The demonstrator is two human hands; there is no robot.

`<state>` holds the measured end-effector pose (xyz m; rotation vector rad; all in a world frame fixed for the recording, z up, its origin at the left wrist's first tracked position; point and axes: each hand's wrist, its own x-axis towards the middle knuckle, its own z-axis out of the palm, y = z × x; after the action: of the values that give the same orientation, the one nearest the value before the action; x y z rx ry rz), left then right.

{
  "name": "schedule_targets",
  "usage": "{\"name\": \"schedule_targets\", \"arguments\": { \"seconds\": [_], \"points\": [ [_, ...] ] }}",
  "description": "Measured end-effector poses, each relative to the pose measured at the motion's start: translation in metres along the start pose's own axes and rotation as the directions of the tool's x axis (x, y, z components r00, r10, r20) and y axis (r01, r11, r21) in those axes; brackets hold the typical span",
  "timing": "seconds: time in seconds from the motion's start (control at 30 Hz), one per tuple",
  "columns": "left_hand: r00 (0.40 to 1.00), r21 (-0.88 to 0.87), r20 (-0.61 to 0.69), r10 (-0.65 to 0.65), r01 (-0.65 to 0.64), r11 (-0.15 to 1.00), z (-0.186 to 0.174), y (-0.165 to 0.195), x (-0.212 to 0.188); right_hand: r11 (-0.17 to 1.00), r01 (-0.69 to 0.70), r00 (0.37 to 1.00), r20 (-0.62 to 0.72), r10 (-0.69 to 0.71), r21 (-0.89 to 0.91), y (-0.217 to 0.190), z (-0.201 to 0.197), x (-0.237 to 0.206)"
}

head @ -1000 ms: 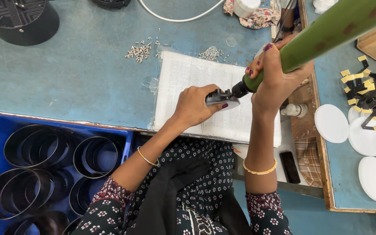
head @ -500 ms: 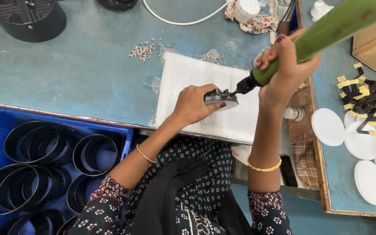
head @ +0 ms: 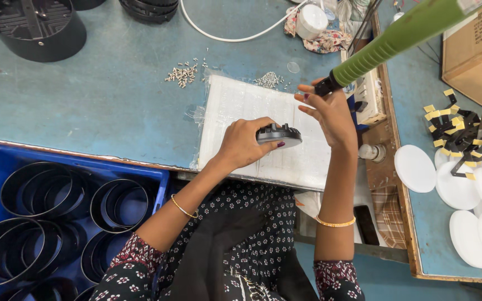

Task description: The person uses a green pneumatic screwdriver to fasten screws into black cylindrical plastic housings. She repeatedly picks up housings from a blue crate, drives screws into them, and places the finished units on the table.

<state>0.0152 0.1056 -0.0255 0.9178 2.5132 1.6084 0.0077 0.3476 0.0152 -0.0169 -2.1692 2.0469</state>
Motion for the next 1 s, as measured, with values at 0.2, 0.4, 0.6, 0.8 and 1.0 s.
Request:
{"name": "schedule_targets", "arguments": {
  "seconds": [0.2,0.4,0.6,0.8,1.0],
  "points": [
    [1.0,-0.01,-0.008,0.013,-0.013,1.0,0.001,0.002,-0.001,0.999,-0.03,0.991,-0.133,0.025,-0.037,0.016,-0.014,0.029],
    [1.0,-0.02,0.001,0.018,-0.018,1.0,0.001,0.001,0.0,0.998,0.05,0.989,-0.142,-0.046,0.024,0.029,-0.02,0.043],
    [1.0,-0.004,-0.019,0.018,-0.018,1.0,-0.001,0.0,-0.001,0.892,-0.023,0.996,-0.071,0.061,0.452,0.077,0.011,0.071],
    [0.997,-0.103,-0.074,0.006,-0.013,0.995,0.001,-0.021,-0.003,0.902,0.03,0.99,-0.135,0.032,0.431,0.08,0.029,0.089],
    [0.931,-0.768,-0.32,-0.177,-0.145,0.624,0.002,-0.065,-0.003,0.892,0.02,0.991,0.107,-0.077,0.451,0.082,0.025,0.034]
  ]
}}
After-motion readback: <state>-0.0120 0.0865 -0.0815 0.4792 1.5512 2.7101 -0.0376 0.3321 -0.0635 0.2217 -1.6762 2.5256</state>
